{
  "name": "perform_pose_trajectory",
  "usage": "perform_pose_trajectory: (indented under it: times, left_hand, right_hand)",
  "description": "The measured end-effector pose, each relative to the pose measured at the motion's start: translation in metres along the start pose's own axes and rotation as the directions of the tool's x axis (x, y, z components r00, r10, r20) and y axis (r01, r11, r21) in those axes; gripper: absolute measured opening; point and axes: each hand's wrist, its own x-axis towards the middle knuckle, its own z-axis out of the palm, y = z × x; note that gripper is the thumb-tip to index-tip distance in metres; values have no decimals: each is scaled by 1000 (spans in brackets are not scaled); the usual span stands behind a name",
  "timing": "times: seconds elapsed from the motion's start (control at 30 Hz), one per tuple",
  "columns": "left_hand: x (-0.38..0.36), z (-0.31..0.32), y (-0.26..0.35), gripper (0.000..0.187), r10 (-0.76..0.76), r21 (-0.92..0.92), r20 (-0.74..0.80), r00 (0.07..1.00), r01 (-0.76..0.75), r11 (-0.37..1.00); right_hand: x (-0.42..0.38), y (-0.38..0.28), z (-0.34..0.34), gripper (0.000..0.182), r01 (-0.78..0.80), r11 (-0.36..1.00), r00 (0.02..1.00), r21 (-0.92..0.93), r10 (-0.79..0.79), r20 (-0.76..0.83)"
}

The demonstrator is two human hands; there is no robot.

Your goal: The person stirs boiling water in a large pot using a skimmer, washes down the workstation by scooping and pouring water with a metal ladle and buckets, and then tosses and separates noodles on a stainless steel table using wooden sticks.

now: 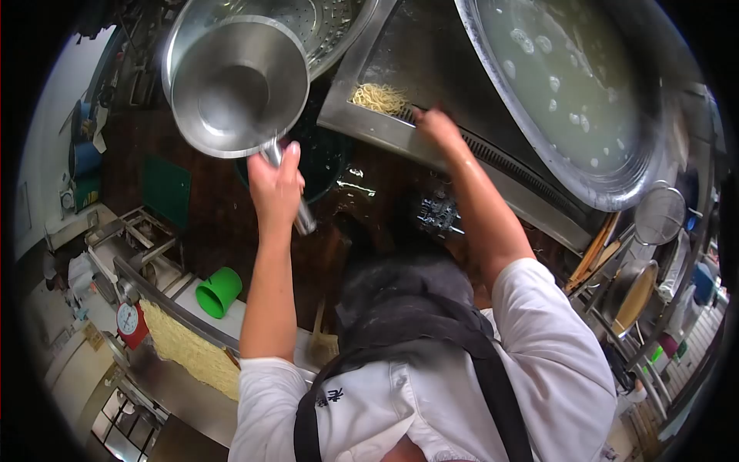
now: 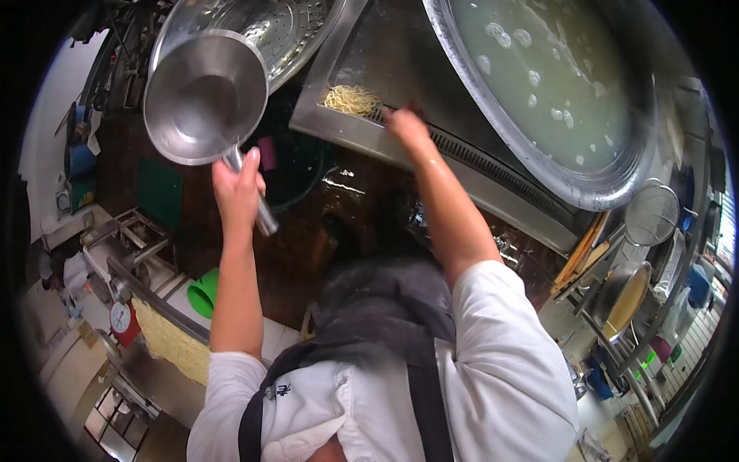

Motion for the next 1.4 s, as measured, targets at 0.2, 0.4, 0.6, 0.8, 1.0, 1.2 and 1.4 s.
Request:
perform_pose_trajectory:
  times: [0.2,0.4,0.6,0.8,1.0,1.2,1.4]
  left_hand:
    - [-71,-48,-38,27,-213,-82,83,973,220,972]
    - [-105,-77,-86,26,-377,-6,262,888,392,920]
    - [-88,-84,-94,34,-486,149,365,794,465,872]
    - [-61,-82,-72,37,-431,209,417,800,377,902]
    - [-44,-65,-52,32,-424,289,429,798,324,901]
    - [-48,-58,-57,24,-438,144,433,788,419,896]
    - [-64,-62,-84,27,-466,164,341,816,437,884]
  right_hand:
    - [15,-102,44,74,154,982,987,106,-147,-68]
    - [10,-111,56,70,356,931,928,-84,-363,-84]
    - [27,-99,51,50,417,875,907,247,-382,-179]
    - [9,-102,-15,31,-138,298,963,945,-185,199]
    - [-118,-197,-39,37,222,771,954,597,-297,29]
    - [-120,-122,-36,42,362,832,932,421,-333,-143]
    - [-39,-61,43,47,352,925,888,-144,-378,-262]
